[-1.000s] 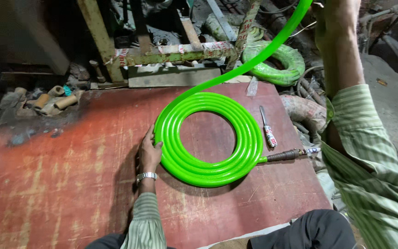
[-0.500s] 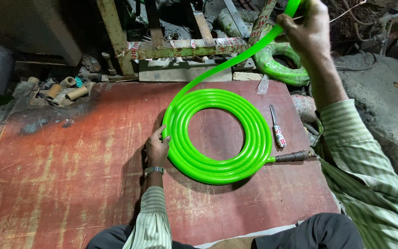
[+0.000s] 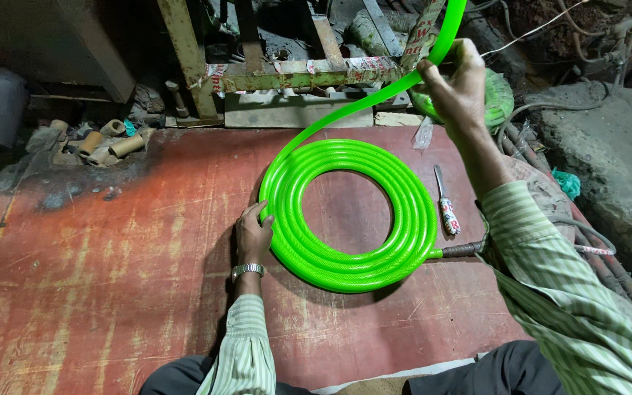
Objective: The person coils a length of green hose by hand on a wooden surface, forming a circular stack.
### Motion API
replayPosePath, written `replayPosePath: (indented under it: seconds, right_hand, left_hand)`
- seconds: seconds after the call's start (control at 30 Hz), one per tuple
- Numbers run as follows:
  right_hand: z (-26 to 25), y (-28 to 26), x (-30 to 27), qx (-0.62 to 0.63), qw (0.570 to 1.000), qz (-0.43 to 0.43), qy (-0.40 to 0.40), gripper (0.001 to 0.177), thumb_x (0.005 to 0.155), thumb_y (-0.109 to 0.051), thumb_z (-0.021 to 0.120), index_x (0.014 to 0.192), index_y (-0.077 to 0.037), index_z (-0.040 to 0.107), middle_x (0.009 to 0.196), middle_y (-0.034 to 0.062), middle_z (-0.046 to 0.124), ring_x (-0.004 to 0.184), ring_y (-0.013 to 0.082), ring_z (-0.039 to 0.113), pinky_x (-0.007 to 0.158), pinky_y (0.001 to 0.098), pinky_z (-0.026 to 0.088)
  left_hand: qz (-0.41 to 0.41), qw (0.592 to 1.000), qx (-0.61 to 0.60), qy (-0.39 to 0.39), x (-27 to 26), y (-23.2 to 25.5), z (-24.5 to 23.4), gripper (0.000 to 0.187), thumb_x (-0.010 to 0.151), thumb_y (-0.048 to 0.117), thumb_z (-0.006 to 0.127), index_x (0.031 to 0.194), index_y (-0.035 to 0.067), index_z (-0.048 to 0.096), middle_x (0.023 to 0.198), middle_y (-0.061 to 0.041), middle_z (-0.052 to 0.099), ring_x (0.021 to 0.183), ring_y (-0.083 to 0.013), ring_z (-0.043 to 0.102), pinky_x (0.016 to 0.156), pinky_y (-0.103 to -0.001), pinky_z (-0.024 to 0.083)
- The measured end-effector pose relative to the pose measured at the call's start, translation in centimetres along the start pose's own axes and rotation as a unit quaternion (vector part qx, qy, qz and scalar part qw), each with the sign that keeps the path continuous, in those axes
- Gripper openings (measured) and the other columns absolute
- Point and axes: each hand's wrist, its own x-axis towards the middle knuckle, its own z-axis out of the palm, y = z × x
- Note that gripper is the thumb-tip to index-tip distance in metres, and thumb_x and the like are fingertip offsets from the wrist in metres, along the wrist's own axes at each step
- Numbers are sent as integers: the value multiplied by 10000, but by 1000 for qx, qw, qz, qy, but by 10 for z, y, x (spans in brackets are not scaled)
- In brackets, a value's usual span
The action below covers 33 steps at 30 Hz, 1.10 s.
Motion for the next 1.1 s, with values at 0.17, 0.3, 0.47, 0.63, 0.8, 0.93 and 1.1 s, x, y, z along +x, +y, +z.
replayPosePath:
  seconds: [0.17, 0.3, 0.47, 0.63, 0.8, 0.93, 1.1]
  right_hand:
    - [13, 25, -8, -68, 997, 21, 13, 205, 970, -38, 677, 1095, -77, 518, 1032, 77, 597, 882, 173, 622, 740, 271, 659]
    - [23, 50, -15, -110, 993, -32, 20, 195, 925, -97, 717, 1041, -70, 562, 969, 79, 650, 842, 176, 589, 745, 326, 528]
    - [31, 72, -23, -97, 995, 8, 3, 190, 957, -74, 694, 1007, -63, 511, 926, 108, 709, 744, 177, 718, 672, 302, 643]
    - [37, 112, -26, -52, 998, -30, 23, 287, 874, -15, 747, 1046, -13, 518, 933, 271, 677, 906, 411, 732, 723, 502, 623]
    - [44, 134, -31, -68, 995, -46, 49, 275, 831, 13, 748, 1015, 1, 544, 892, 268, 665, 866, 440, 725, 650, 512, 601]
    - [44, 147, -34, -106, 992, -42, 46, 304, 818, -36, 784, 1009, -19, 548, 928, 258, 640, 889, 434, 717, 693, 516, 599]
    - [46, 185, -34, -108, 991, -59, 42, 333, 809, 37, 751, 1037, 1, 512, 986, 268, 587, 898, 462, 674, 611, 496, 650]
  left_hand:
    - [21, 1000, -3, 7, 2, -9, 6, 469, 820, 159, 663, 1282, 87, 698, 1280, -190, 680, 1184, -328, 638, 1055, -431, 462]
    - [-20, 1000, 15, -6, 0, -2, 4, 456, 847, 157, 659, 1301, 124, 693, 1303, -167, 662, 1191, -329, 626, 1075, -436, 444]
    - [-35, 999, 23, -7, -1, 1, 1, 440, 853, 134, 694, 1293, 152, 700, 1290, -138, 656, 1185, -316, 621, 1072, -409, 446]
    - [-30, 998, 39, -30, 0, -3, 0, 423, 900, 198, 668, 1322, 192, 699, 1270, -182, 658, 1238, -402, 604, 1092, -469, 440]
    - [-27, 999, 34, -23, 0, 1, 0, 423, 880, 165, 690, 1302, 178, 713, 1262, -197, 659, 1219, -422, 606, 1091, -490, 436]
    - [-8, 1000, 25, -5, -1, 4, -2, 433, 857, 142, 726, 1290, 165, 719, 1252, -194, 653, 1228, -414, 602, 1095, -474, 429]
    - [-4, 1000, 26, 2, 0, -12, 7, 432, 853, 167, 734, 1284, 193, 723, 1225, -164, 659, 1207, -383, 613, 1083, -460, 432]
